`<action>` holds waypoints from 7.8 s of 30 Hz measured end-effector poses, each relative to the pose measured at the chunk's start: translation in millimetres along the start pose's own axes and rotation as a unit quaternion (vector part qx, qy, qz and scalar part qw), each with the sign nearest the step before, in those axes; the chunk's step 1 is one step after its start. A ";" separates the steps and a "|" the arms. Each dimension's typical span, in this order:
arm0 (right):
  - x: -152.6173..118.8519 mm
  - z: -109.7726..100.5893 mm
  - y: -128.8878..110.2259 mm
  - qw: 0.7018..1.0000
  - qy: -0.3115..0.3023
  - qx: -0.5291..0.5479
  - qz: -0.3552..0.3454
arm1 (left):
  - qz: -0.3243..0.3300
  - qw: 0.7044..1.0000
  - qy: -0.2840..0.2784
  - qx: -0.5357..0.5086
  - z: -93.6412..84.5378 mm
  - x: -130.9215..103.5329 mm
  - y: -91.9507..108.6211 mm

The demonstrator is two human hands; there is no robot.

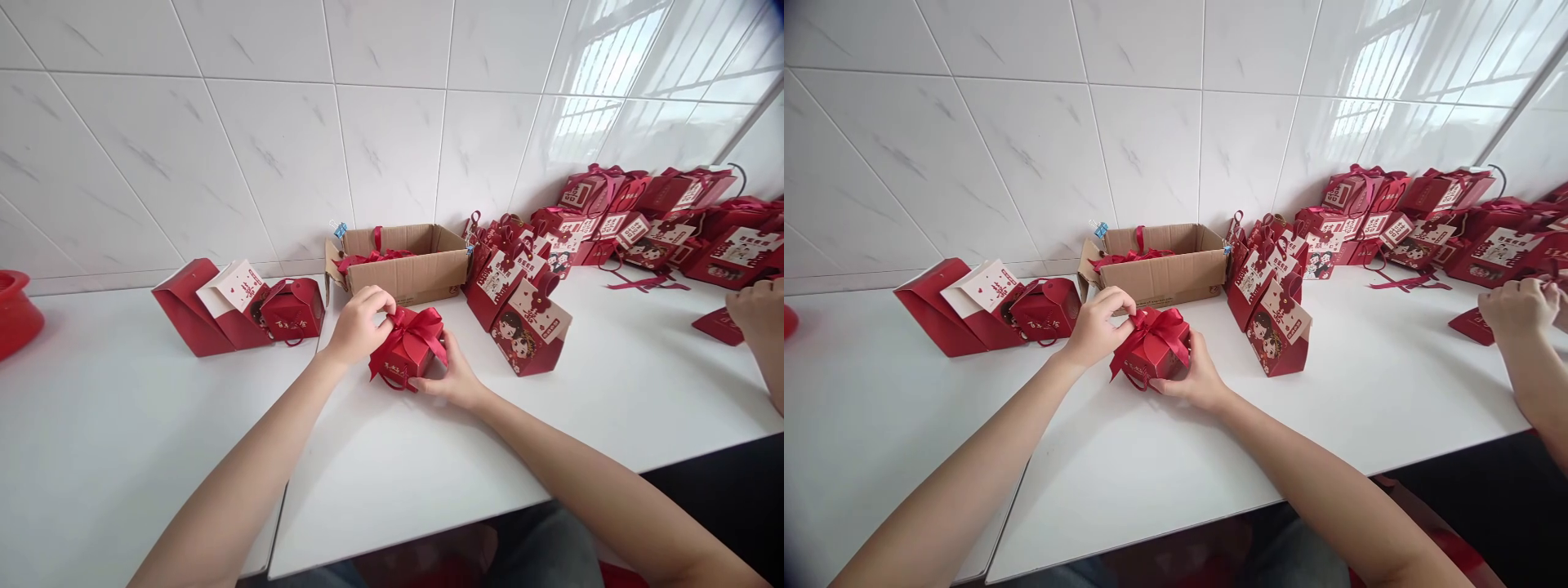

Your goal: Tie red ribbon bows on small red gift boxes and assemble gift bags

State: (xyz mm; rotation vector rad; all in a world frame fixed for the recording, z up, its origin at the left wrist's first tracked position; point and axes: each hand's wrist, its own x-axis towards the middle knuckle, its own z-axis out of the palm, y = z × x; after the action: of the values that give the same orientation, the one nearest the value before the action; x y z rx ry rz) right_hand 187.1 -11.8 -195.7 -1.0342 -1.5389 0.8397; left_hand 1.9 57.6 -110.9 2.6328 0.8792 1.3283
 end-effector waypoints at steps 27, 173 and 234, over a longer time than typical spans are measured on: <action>1.0 -0.7 -4.7 1.000 0.024 -0.002 0.003 | -0.280 0.943 -0.097 -0.154 -5.6 3.4 -4.4; 4.1 -36.9 -47.3 0.993 0.037 -0.115 -0.005 | -0.322 0.915 0.040 -0.240 54.0 -13.6 34.9; 7.1 -47.6 -19.9 0.981 0.173 -0.078 -0.032 | -0.266 0.946 -0.166 -0.080 5.1 0.4 29.3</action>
State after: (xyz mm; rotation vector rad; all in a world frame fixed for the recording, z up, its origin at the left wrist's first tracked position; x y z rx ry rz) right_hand 229.4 -12.9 -165.4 -1.1692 -1.3447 0.4692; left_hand 19.4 34.3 -104.9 2.1727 1.2387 0.7585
